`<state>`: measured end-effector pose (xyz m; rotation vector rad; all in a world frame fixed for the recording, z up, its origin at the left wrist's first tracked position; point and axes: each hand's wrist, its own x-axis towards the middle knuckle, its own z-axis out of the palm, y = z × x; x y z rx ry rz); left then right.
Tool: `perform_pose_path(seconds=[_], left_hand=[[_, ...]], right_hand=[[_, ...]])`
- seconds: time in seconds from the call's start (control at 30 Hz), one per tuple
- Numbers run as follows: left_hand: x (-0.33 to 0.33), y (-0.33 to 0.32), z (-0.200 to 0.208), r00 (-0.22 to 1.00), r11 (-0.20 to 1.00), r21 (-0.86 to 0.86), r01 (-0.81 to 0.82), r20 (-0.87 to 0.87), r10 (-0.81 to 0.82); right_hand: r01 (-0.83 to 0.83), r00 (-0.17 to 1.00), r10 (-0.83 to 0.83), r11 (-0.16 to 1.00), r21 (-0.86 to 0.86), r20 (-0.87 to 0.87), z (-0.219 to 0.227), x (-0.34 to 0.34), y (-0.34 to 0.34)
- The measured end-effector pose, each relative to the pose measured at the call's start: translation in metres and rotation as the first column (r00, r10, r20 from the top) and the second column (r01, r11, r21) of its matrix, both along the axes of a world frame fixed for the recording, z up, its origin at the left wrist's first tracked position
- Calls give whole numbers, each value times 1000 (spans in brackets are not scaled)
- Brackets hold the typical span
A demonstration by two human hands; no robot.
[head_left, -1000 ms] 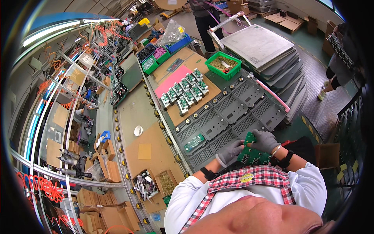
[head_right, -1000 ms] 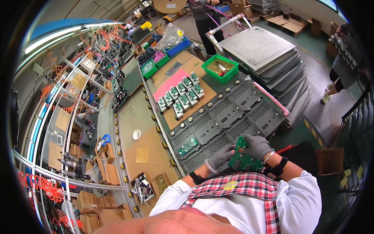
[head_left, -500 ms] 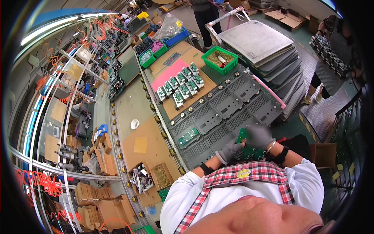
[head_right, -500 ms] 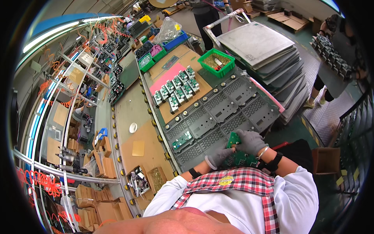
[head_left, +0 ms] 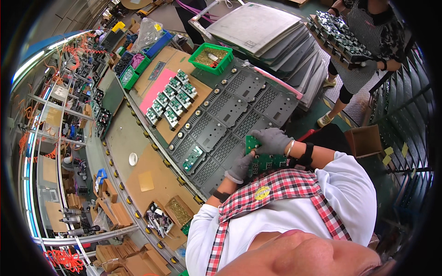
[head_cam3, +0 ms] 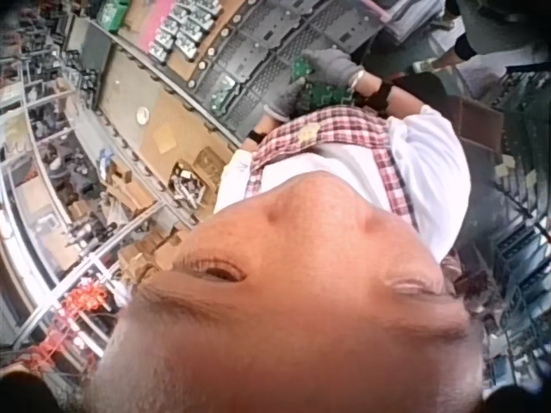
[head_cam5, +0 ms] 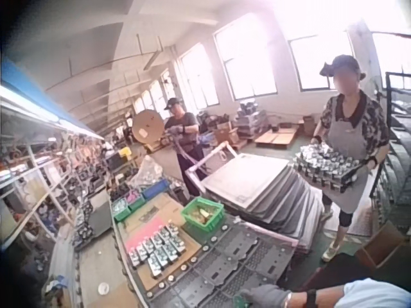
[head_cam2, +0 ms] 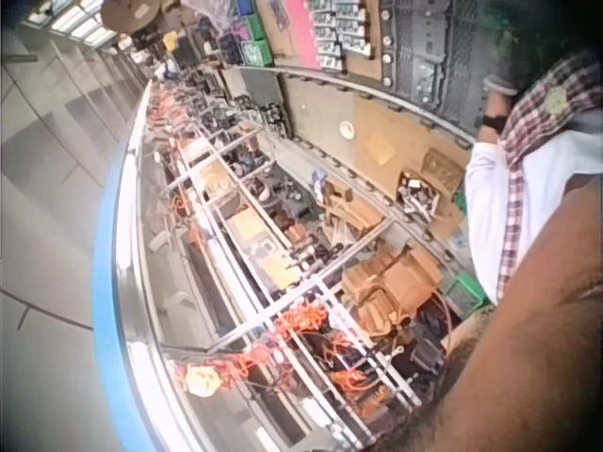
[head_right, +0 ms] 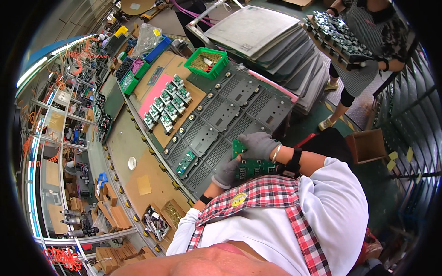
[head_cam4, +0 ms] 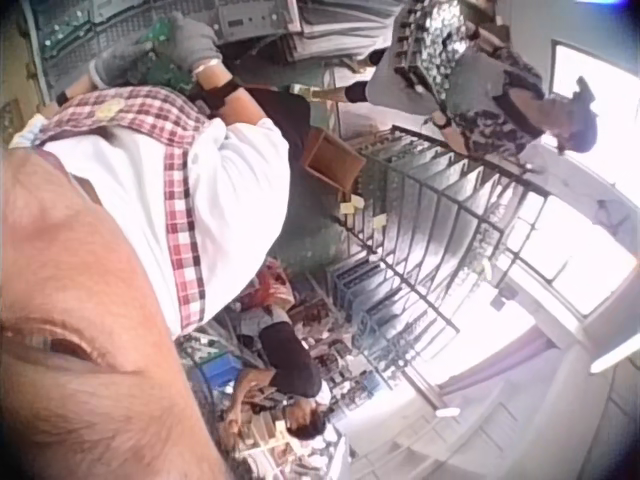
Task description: Inspecting, arranging, and assembling PCB boards into metal component housings on a factory assembly line.
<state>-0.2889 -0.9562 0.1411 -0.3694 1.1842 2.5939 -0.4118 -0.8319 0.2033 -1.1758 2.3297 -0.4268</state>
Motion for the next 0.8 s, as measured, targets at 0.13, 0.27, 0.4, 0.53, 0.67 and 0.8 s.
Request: perform_pose_path(seconds=[0.13, 0.27, 0.4, 0.53, 0.67, 0.8], left_hand=[[-3, 0, -4, 998, 998, -44, -45, -52, 42], [0, -15, -8, 994, 992, -70, -105, -10, 105], [7, -53, -20, 966, 952, -170, -256, -66, 248], [25, -106, -41, 901, 874, -244, -419, 8, 434], [45, -152, -62, 868, 824, -406, -395, 128, 479], [61, -177, -86, 881, 769, -522, -370, 66, 469]], right_hand=[[3, 999, -2, 999, -33, 40, 1, -6, 2], [13, 997, -1, 986, -165, 74, 0, -20, 6], [55, 998, -55, 955, -291, 8, -5, -32, 17], [116, 991, -99, 971, -209, 87, -12, -29, 32], [104, 985, -97, 994, -43, 142, -16, -18, 38], [105, 982, -95, 993, -59, 161, -17, -10, 35]])
